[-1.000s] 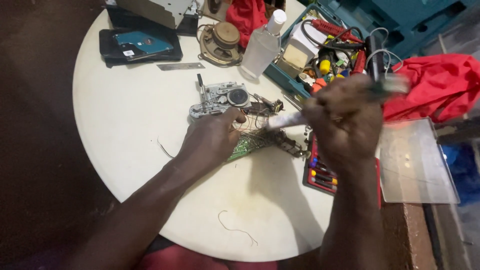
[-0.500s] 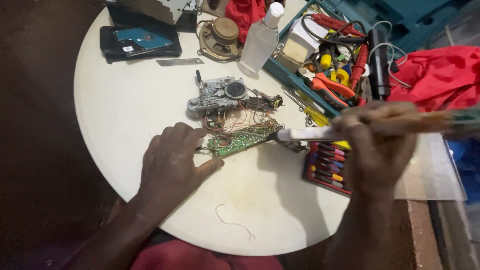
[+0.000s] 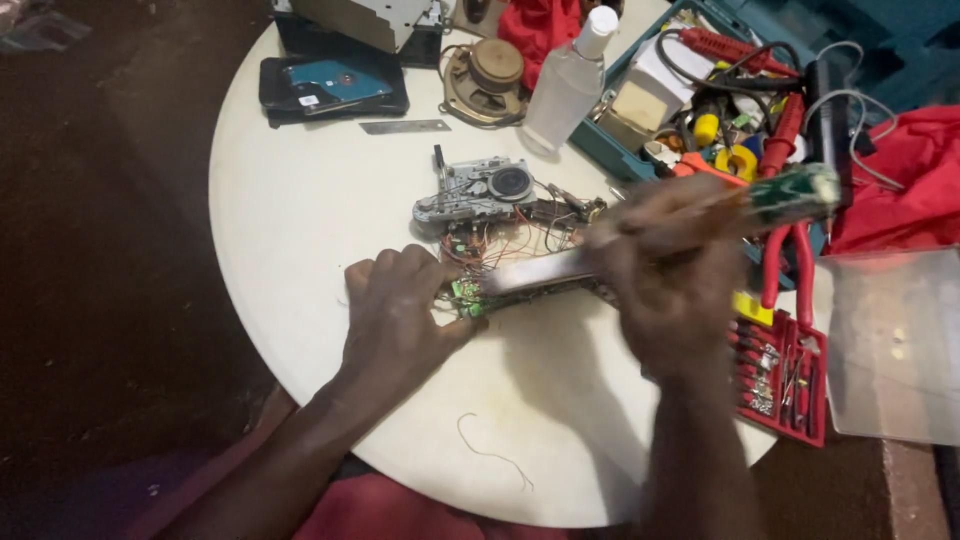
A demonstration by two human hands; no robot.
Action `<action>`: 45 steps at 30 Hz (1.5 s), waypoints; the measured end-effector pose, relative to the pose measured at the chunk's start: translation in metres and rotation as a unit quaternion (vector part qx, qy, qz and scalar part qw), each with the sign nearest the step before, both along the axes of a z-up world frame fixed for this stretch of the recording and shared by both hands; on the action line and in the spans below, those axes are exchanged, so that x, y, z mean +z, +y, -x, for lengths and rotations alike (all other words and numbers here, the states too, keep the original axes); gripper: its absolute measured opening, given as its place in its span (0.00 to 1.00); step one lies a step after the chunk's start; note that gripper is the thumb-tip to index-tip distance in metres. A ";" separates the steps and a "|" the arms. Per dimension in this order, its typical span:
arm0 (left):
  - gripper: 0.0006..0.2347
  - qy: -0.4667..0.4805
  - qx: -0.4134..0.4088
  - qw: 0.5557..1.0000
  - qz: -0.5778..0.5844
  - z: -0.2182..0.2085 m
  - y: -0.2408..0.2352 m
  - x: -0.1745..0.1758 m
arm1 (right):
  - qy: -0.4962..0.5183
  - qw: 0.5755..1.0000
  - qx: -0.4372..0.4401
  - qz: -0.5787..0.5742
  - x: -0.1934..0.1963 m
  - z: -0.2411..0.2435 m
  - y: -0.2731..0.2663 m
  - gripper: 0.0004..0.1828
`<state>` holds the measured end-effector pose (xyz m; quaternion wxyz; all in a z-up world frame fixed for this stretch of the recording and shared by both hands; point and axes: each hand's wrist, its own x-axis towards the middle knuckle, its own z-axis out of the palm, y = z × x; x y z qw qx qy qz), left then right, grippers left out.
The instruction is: The person cleans a disassembled electronic device on a white table. They apply liquid from a bottle onto the circuit board and use a brush to scrub the surface, then use a screwdriver to adjust components.
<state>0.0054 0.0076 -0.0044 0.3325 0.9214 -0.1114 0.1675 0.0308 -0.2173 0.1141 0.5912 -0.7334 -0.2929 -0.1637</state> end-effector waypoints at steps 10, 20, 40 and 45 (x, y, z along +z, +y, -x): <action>0.22 0.012 -0.008 1.000 0.027 -0.002 0.002 -0.001 | -0.026 0.998 -0.030 0.048 0.000 -0.010 0.007 0.13; 0.20 0.007 -0.007 1.000 0.021 -0.002 0.003 0.000 | 0.028 0.999 -0.036 -0.009 -0.005 0.000 0.013 0.15; 0.22 -0.007 -0.014 1.000 0.023 -0.004 0.009 -0.013 | -0.009 0.976 -0.147 0.162 -0.002 -0.007 -0.019 0.03; 0.21 -0.011 -0.015 1.000 0.003 -0.005 0.009 -0.012 | 0.053 0.997 0.025 0.054 0.005 0.000 0.006 0.12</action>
